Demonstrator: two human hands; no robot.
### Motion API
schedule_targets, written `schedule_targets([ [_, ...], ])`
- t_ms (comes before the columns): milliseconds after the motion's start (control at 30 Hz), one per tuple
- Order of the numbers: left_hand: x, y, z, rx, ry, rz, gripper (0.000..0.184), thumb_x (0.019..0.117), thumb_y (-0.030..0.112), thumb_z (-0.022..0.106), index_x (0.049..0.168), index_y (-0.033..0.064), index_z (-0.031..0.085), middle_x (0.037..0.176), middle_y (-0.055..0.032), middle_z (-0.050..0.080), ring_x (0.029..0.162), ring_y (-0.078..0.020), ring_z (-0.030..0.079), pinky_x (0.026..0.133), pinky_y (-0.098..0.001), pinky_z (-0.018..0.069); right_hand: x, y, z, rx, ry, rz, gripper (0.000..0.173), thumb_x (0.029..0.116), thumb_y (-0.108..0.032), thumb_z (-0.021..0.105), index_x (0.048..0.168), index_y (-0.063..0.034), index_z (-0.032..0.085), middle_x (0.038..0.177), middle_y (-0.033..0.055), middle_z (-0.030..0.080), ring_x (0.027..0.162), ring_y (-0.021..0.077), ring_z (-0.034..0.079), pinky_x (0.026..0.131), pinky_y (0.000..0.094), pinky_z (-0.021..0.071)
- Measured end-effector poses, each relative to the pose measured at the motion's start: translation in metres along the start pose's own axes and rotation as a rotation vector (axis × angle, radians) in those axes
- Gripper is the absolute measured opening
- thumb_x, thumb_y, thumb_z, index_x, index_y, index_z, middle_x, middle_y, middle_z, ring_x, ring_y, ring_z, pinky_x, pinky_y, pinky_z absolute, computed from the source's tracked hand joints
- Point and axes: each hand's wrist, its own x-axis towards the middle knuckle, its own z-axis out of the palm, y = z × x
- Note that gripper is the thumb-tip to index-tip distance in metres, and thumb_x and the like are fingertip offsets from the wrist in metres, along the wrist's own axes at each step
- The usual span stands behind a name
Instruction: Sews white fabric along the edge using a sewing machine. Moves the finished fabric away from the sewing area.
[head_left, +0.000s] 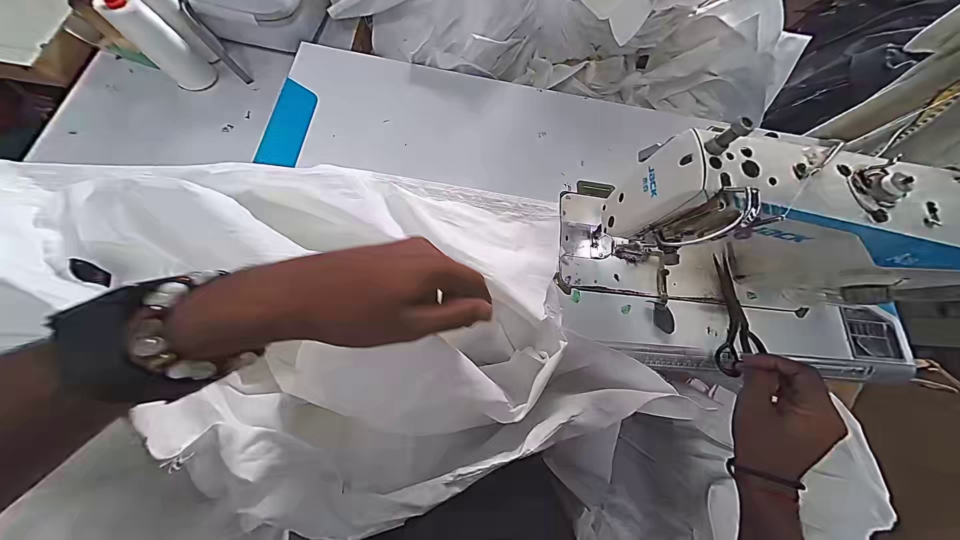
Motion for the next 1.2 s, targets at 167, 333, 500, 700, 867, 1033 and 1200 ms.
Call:
schedule_targets([
  [167, 0.103, -0.018, 0.089, 0.069, -0.162, -0.343, 0.05, 0.1056, 0.047, 0.049, 0.127, 0.0039, 0.061, 0.104, -0.0149, 0.068, 0.099, -0.0315, 0.067, 0.084, -0.0536, 0.0531, 0.038, 0.058, 0.001, -0.44, -0.483, 0.198, 0.045, 0.0967, -0.012, 0.063, 0.138, 0.0051, 0.058, 0.136, 0.0349, 0.056, 0.126, 0.0523, 0.056, 0.104, 0.0681, 0.0441],
  [333, 0.127, -0.012, 0.09, -0.647, 0.21, -0.582, 0.039, 0.0991, 0.021, 0.069, 0.127, 0.0059, 0.046, 0.087, -0.0074, 0.067, 0.072, -0.0126, 0.064, 0.069, -0.0308, 0.0541, 0.039, 0.07, 0.002, -0.33, -0.417, 0.229, 0.056, 0.089, -0.021, 0.072, 0.136, 0.0017, 0.052, 0.109, 0.0241, 0.069, 0.093, 0.0422, 0.07, 0.079, 0.064, 0.0539],
  [500, 0.128, -0.022, 0.128, -0.317, 0.131, -0.422, 0.042, 0.0991, 0.051, 0.06, 0.126, 0.0187, 0.059, 0.079, 0.0012, 0.069, 0.069, -0.0139, 0.066, 0.068, -0.0417, 0.0557, 0.035, 0.07, -0.003, -0.054, -0.319, 0.424, 0.058, 0.0851, -0.019, 0.079, 0.129, 0.0037, 0.048, 0.1, 0.0176, 0.072, 0.078, 0.0276, 0.072, 0.072, 0.0506, 0.0589],
  [700, 0.127, -0.017, 0.143, -1.005, 0.429, -0.408, 0.043, 0.0902, 0.007, 0.076, 0.131, 0.0081, 0.063, 0.109, -0.0068, 0.074, 0.092, -0.013, 0.073, 0.086, -0.0308, 0.0606, -0.02, 0.077, -0.023, 1.242, -0.269, 0.694, 0.019, 0.1061, -0.027, 0.054, 0.112, -0.0109, 0.064, 0.092, 0.0051, 0.073, 0.064, 0.0074, 0.068, 0.053, 0.0192, 0.0573],
  [867, 0.111, -0.032, 0.135, -1.406, 0.43, -0.382, 0.077, 0.0831, -0.008, 0.077, 0.148, 0.0183, 0.043, 0.112, -0.0128, 0.069, 0.092, -0.0241, 0.073, 0.086, -0.0405, 0.0628, -0.066, 0.018, -0.013, 1.844, -0.636, 0.421, 0.039, 0.0951, -0.041, 0.066, 0.118, -0.0096, 0.073, 0.091, 0.0017, 0.074, 0.064, 0.0055, 0.067, 0.052, 0.0191, 0.0536],
  [1033, 0.111, -0.043, 0.125, -1.303, 0.223, -0.281, 0.094, 0.0828, -0.009, 0.075, 0.159, 0.0262, 0.034, 0.132, -0.0097, 0.062, 0.093, -0.0204, 0.071, 0.084, -0.0365, 0.0627, -0.04, -0.028, 0.018, 1.454, -0.951, 0.465, 0.022, 0.0958, -0.034, 0.073, 0.093, -0.0143, 0.063, 0.07, 0.0001, 0.06, 0.047, 0.0057, 0.054, 0.04, 0.0202, 0.0456],
  [1200, 0.11, -0.047, 0.125, -1.223, 0.178, -0.273, 0.101, 0.0812, -0.009, 0.077, 0.161, 0.0297, 0.029, 0.143, -0.0071, 0.058, 0.093, -0.0207, 0.072, 0.08, -0.0341, 0.0635, -0.014, -0.038, 0.031, 1.354, -1.131, 0.376, 0.019, 0.0969, -0.023, 0.073, 0.096, -0.0144, 0.057, 0.076, 0.0003, 0.061, 0.051, 0.0061, 0.057, 0.043, 0.0211, 0.0503],
])
